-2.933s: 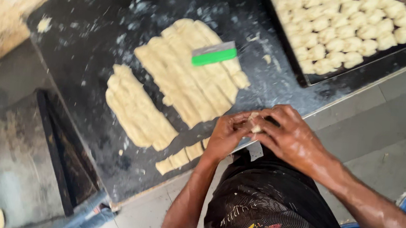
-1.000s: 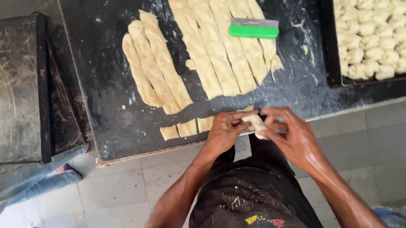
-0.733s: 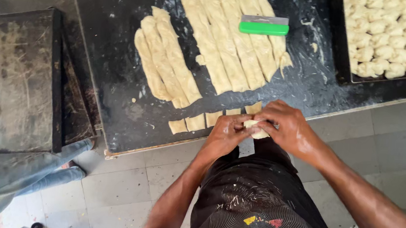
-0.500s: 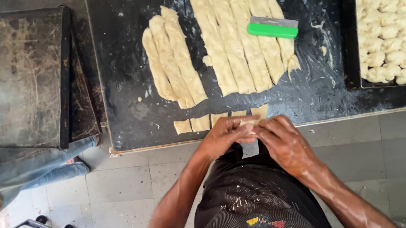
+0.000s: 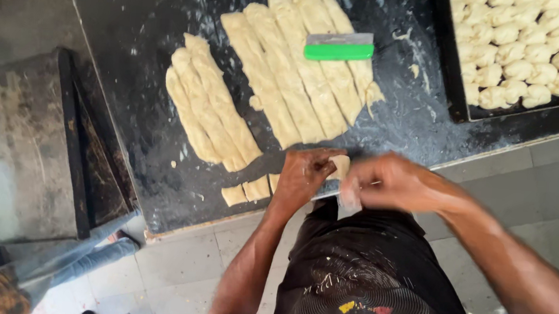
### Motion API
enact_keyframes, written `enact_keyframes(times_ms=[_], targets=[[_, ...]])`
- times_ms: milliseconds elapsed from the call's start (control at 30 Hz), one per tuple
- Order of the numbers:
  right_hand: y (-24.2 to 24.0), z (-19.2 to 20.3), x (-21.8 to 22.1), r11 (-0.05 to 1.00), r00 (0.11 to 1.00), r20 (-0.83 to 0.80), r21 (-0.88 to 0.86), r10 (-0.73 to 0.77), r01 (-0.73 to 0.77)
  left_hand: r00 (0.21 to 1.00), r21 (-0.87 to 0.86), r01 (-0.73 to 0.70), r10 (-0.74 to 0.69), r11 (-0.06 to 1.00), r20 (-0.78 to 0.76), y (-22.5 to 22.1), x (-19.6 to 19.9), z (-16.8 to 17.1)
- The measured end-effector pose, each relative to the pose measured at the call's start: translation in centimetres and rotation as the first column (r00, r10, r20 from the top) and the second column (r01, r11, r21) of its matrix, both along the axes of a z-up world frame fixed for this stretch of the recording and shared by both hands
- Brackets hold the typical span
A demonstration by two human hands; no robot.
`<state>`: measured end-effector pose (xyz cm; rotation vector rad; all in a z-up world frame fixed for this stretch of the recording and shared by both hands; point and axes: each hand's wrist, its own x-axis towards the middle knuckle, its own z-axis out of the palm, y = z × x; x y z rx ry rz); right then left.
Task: The person shapes and portions dough on a table by hand and using a scraper, eventually placing small rounded pieces of dough into a large metal tray.
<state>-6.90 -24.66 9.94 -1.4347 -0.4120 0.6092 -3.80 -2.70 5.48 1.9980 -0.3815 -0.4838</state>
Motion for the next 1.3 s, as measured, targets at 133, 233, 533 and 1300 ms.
enact_keyframes(times_ms=[133,233,533,1300], targets=[[-4.1,2.5,2.9,1.0,0.999,0.051,0.007,0.017,-0.017,0.976,0.241,0.088,-0.035,0.967,-0.214,-2.3,1.1,-0.3],[-5.8,1.9,3.3,0.827,0.972,0.123,-0.511,-0.2,0.235,0.981,-0.135,0.065,-0.088,0.989,-0.174,-5.3,2.3,-0.8],[-12.7,-1.6,-2.3,0.544,0.628,0.716,-0.411,-0.303,0.731,0.588,-0.357,0.002,-0.29,0.934,-0.755,-16.3,5.3,-2.6],[-30.6,-1.0,2.7,-0.015,0.406,0.906,-0.41,-0.116,0.912,0.859,0.37,0.072,-0.246,0.926,0.449,-4.2,-0.1,-0.3]])
